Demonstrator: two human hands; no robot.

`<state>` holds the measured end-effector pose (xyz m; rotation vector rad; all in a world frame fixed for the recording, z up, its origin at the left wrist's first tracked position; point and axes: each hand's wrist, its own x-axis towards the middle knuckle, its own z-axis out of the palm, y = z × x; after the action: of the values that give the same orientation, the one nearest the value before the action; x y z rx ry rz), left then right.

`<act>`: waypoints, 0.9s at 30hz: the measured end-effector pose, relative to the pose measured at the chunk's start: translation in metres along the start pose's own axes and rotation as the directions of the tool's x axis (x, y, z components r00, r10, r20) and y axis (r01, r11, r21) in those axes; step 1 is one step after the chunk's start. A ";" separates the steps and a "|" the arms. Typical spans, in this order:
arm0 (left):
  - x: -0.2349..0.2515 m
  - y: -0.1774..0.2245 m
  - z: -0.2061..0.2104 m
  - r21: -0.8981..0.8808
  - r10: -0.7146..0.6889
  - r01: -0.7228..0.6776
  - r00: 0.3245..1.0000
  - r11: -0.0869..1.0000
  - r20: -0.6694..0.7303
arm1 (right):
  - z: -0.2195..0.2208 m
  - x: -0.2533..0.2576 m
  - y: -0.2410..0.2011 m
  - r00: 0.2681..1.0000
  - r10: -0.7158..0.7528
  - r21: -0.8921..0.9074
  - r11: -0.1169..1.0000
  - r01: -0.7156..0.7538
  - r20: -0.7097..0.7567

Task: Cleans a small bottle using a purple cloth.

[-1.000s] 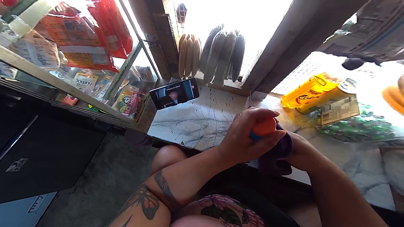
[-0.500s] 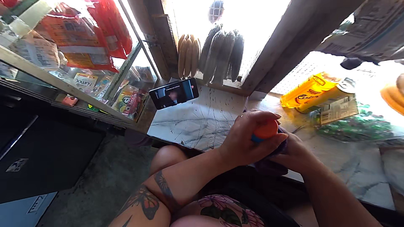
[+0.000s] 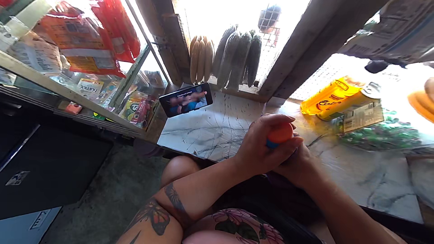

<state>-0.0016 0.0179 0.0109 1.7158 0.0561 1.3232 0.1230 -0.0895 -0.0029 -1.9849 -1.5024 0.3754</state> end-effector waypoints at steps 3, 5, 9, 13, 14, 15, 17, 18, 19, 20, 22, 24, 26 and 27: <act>0.001 0.001 0.000 0.004 -0.004 0.004 1.000 1.000 -0.006 | -0.001 -0.001 -0.002 1.000 0.013 -0.044 0.999 -0.012 0.017; 0.002 0.001 -0.001 -0.001 -0.007 0.007 1.000 1.000 -0.004 | 0.000 -0.002 0.000 1.000 -0.010 -0.068 0.998 0.011 0.011; 0.003 0.001 -0.001 -0.003 -0.018 0.018 1.000 1.000 -0.007 | -0.003 0.001 0.004 0.998 -0.015 -0.085 0.996 0.021 0.068; 0.003 0.001 -0.001 0.015 -0.014 0.014 1.000 1.000 0.008 | -0.012 0.005 0.014 0.982 -0.037 -0.059 0.997 0.048 0.185; 0.003 0.001 -0.001 0.022 -0.011 0.011 1.000 1.000 0.012 | -0.014 0.006 0.016 0.976 -0.046 -0.059 0.996 0.060 0.212; 0.003 0.001 -0.001 0.027 -0.009 0.009 1.000 1.000 0.016 | -0.016 0.007 0.018 0.971 -0.058 -0.052 0.996 0.072 0.232; 0.004 0.001 -0.002 0.032 -0.008 0.007 1.000 0.999 0.024 | -0.020 0.008 0.021 0.963 -0.091 -0.041 0.994 0.104 0.254; 0.004 0.000 -0.002 0.033 -0.009 0.008 1.000 0.999 0.025 | -0.021 0.009 0.023 0.958 -0.107 -0.035 0.992 0.120 0.267; 0.004 0.000 -0.002 0.034 -0.010 0.009 1.000 0.999 0.027 | -0.023 0.010 0.026 0.951 -0.130 -0.028 0.989 0.143 0.279; 0.004 0.000 -0.002 0.033 -0.011 0.010 0.999 0.999 0.032 | -0.024 0.011 0.029 0.944 -0.156 -0.019 0.986 0.168 0.292; 0.004 0.000 -0.003 0.035 -0.016 0.014 0.999 0.999 0.042 | -0.029 0.015 0.037 0.922 -0.203 0.006 0.977 0.213 0.330; 0.005 0.000 -0.003 0.026 -0.012 0.010 0.999 1.000 0.049 | -0.034 0.019 0.044 0.902 -0.246 0.047 0.968 0.245 0.356; 0.005 0.000 -0.003 0.017 -0.006 0.005 0.998 1.000 0.057 | -0.036 0.020 0.049 0.888 -0.303 0.091 0.953 0.290 0.346; 0.005 0.000 -0.003 0.012 -0.004 0.004 0.998 1.000 0.060 | -0.036 0.020 0.051 0.882 -0.332 0.108 0.943 0.314 0.335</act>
<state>-0.0021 0.0229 0.0142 1.7635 0.0332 1.2703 0.1892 -0.0897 -0.0038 -1.6428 -1.9879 0.6399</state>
